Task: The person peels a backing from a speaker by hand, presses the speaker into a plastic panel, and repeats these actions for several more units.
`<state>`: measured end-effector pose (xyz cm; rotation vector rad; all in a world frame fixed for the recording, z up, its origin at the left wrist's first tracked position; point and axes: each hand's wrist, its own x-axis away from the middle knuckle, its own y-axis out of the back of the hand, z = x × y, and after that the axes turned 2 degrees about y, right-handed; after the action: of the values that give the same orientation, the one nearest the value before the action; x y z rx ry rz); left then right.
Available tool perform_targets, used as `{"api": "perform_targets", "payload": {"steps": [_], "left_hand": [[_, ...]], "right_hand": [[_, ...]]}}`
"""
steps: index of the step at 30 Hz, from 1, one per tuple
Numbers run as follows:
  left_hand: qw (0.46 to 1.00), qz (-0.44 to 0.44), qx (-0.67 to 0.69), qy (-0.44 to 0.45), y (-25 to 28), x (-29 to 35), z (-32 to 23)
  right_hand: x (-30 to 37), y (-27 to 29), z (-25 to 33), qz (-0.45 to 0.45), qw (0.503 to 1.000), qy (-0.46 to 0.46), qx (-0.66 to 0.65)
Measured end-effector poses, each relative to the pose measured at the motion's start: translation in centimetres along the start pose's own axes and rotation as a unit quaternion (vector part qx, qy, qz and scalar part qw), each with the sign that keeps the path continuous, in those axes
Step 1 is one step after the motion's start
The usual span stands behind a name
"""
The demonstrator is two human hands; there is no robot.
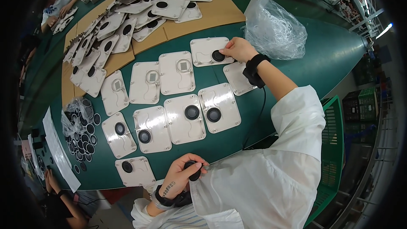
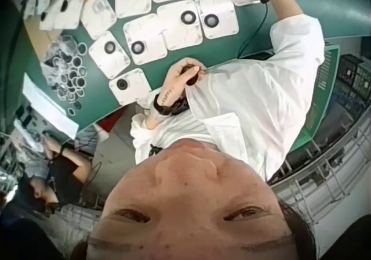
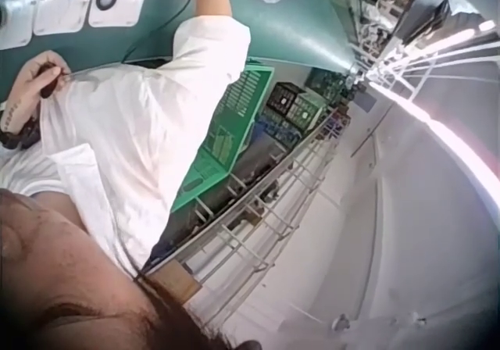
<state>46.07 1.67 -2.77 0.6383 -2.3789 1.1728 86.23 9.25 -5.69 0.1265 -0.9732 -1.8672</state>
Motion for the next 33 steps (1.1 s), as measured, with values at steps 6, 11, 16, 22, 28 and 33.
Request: {"api": "perform_targets", "payload": {"steps": [6, 11, 16, 22, 28, 33], "left_hand": [[1.0, 0.009, 0.019, 0.002, 0.4, 0.3, 0.7], [1.0, 0.002, 0.007, -0.007, 0.3, 0.6, -0.5], [1.0, 0.007, 0.01, -0.013, 0.9, 1.0, -0.1], [0.988, -0.05, 0.037, -0.143, 1.1, 2.6, -1.4], [0.941, -0.111, 0.117, -0.297, 2.7, 4.7, -2.5], [0.91, -0.187, 0.071, -0.363, 3.6, 3.2, -0.6]], "right_hand": [[1.0, -0.2, 1.5, -0.007, 0.996, 0.027, 0.08], [0.5, 0.5, 3.6, 0.04, 0.984, -0.019, 0.171], [-0.6, -1.2, 2.3, -0.061, 0.96, 0.086, 0.259], [-1.0, 0.9, 2.3, 0.05, 0.981, 0.054, 0.177], [9.8, -2.0, 11.3, 0.032, 0.963, 0.244, -0.111], [22.3, -10.0, 17.0, 0.2, 0.959, 0.187, -0.077]]}}
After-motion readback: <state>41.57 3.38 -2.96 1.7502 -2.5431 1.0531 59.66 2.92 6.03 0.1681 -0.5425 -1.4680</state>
